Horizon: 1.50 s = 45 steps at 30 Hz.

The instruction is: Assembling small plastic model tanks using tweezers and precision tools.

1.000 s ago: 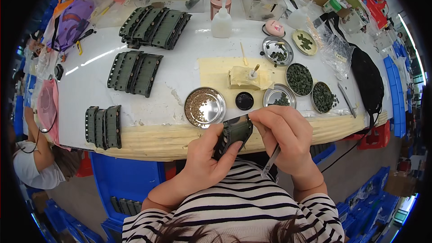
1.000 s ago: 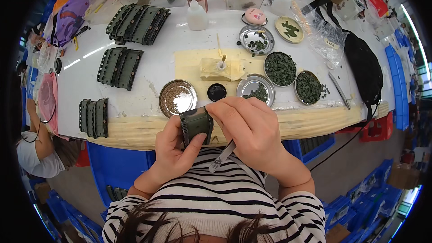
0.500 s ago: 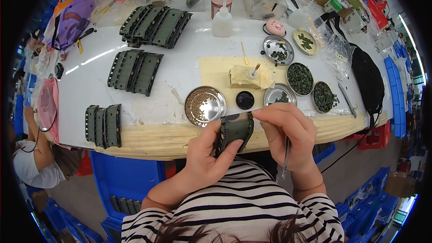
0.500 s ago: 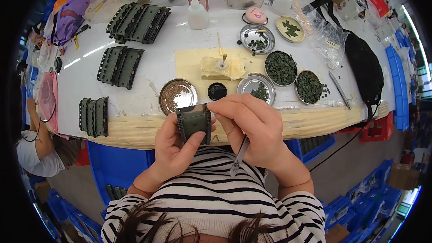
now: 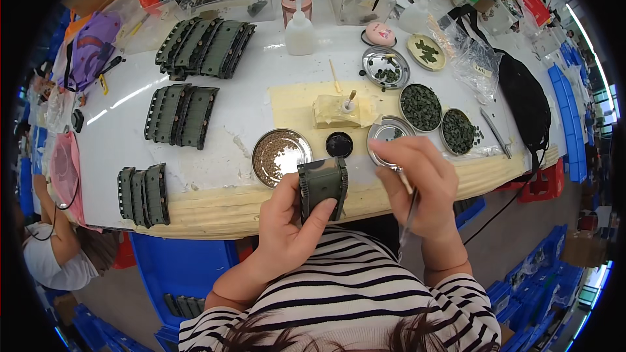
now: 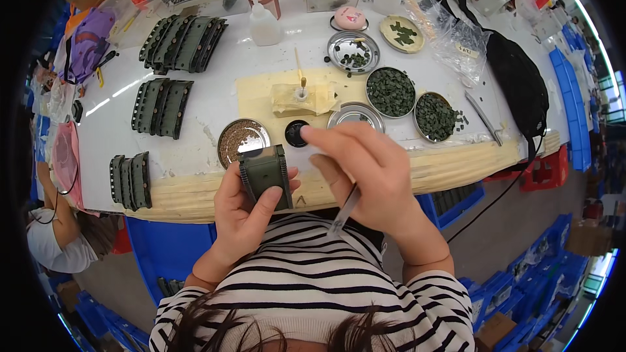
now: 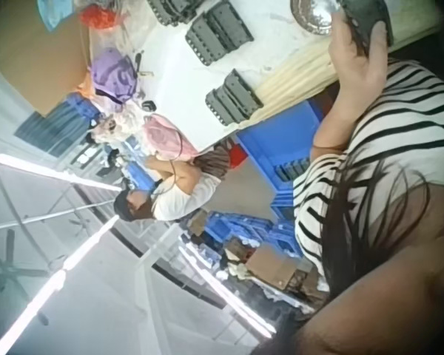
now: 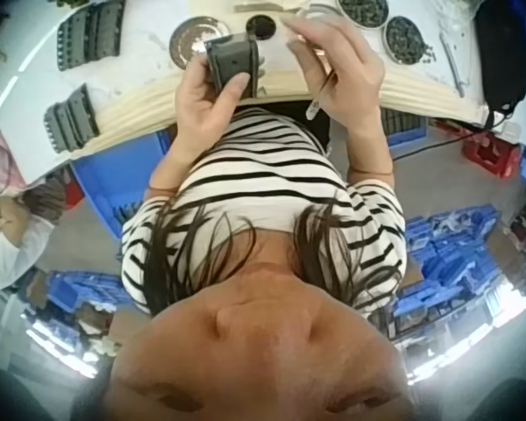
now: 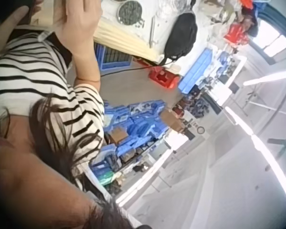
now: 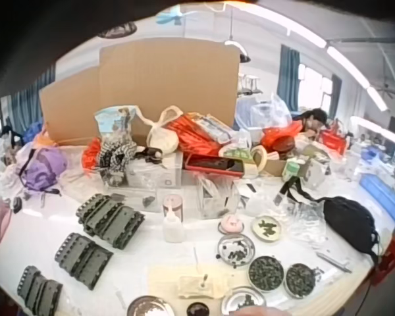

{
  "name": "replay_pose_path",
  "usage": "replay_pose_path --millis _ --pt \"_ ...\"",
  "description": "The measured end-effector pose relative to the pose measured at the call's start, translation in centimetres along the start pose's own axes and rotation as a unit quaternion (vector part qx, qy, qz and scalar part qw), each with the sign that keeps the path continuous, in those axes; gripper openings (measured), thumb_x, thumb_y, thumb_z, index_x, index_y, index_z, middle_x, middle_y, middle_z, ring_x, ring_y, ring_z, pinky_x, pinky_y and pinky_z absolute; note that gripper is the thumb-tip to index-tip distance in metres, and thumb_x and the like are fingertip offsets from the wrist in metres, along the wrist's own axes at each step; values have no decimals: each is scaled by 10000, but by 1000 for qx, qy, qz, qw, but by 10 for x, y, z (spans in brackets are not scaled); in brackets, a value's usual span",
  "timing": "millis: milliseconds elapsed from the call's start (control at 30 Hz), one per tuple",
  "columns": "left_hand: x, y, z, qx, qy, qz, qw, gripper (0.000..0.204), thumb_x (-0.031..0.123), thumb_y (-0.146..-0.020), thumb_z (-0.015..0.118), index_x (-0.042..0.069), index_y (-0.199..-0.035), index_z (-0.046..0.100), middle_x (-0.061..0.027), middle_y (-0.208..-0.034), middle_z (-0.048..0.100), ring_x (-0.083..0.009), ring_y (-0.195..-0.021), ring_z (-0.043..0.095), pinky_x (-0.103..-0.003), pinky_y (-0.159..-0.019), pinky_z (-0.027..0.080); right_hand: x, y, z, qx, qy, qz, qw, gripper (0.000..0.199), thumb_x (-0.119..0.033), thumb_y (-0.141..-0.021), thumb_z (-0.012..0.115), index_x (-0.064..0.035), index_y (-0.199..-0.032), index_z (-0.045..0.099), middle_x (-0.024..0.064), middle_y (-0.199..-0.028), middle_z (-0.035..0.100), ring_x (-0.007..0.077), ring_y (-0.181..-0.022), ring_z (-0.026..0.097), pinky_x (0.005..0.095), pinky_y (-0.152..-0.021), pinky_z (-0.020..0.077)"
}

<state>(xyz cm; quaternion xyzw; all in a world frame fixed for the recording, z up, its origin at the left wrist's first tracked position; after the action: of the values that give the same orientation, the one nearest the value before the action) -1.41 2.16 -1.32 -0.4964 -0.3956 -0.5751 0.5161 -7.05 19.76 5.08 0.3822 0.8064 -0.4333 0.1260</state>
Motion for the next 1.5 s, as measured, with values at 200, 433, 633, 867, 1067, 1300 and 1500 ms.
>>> replay_pose_path --millis 200,433,633,867,1067,1300,1500 --pt "11 -4 1 17 81 -40 996 326 1 -936 505 -53 -1242 406 -161 -1157 592 -174 -1034 602 -295 -913 477 77 7 -79 65 184 188 963 120 11 -791 670 4 -911 660 104 -776 602 200 -678 586 295 -573 437" --pt "7 -4 2 5 94 -49 994 333 6 -939 505 -42 -1252 402 -161 -1169 588 -178 -1046 602 -302 -920 478 107 22 -91 -43 238 245 939 134 -46 -779 696 3 -899 663 114 -764 596 219 -674 588 324 -601 443" --pt "8 -4 2 14 89 -54 994 329 10 -940 506 -39 -1249 404 -161 -1162 593 -178 -1040 605 -303 -913 484 111 24 -84 -30 246 231 941 142 -27 -751 707 -4 -882 658 109 -773 586 229 -669 582 328 -600 443" --pt "8 -4 2 14 95 -60 994 336 12 -942 503 -35 -1257 400 -165 -1161 595 -182 -1038 605 -306 -907 489 109 23 -81 -21 233 209 950 147 25 -724 713 7 -830 612 97 -750 581 214 -662 581 321 -598 441" --pt "6 -4 0 14 97 -60 993 346 7 -939 504 -33 -1266 397 -170 -1164 594 -185 -1038 606 -301 -902 491 104 23 -83 6 205 210 956 109 33 -758 690 14 -828 609 94 -726 600 174 -648 579 291 -579 429" --pt "6 -4 0 14 115 -66 991 349 -8 -939 494 -36 -1271 394 -173 -1164 592 -192 -1044 606 -306 -909 494 108 28 -86 32 191 205 959 143 30 -785 663 -11 -921 670 79 -732 648 116 -641 576 267 -570 419" --pt "5 -3 0 16 126 -73 989 342 -11 -939 490 -38 -1267 395 -178 -1164 589 -196 -1046 606 -308 -919 492 111 32 -86 41 181 221 957 174 13 -794 673 -26 -961 703 71 -792 685 104 -645 568 244 -569 415"
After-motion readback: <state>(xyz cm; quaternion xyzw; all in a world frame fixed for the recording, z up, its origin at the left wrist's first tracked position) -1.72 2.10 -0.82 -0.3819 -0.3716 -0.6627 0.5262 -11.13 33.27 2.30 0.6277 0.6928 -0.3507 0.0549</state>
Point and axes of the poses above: each hand's wrist, its own y-axis away from the middle knuckle, its own z-axis out of the palm, x = y × z, the point moved 3 cm from there along -y, towards the middle knuckle
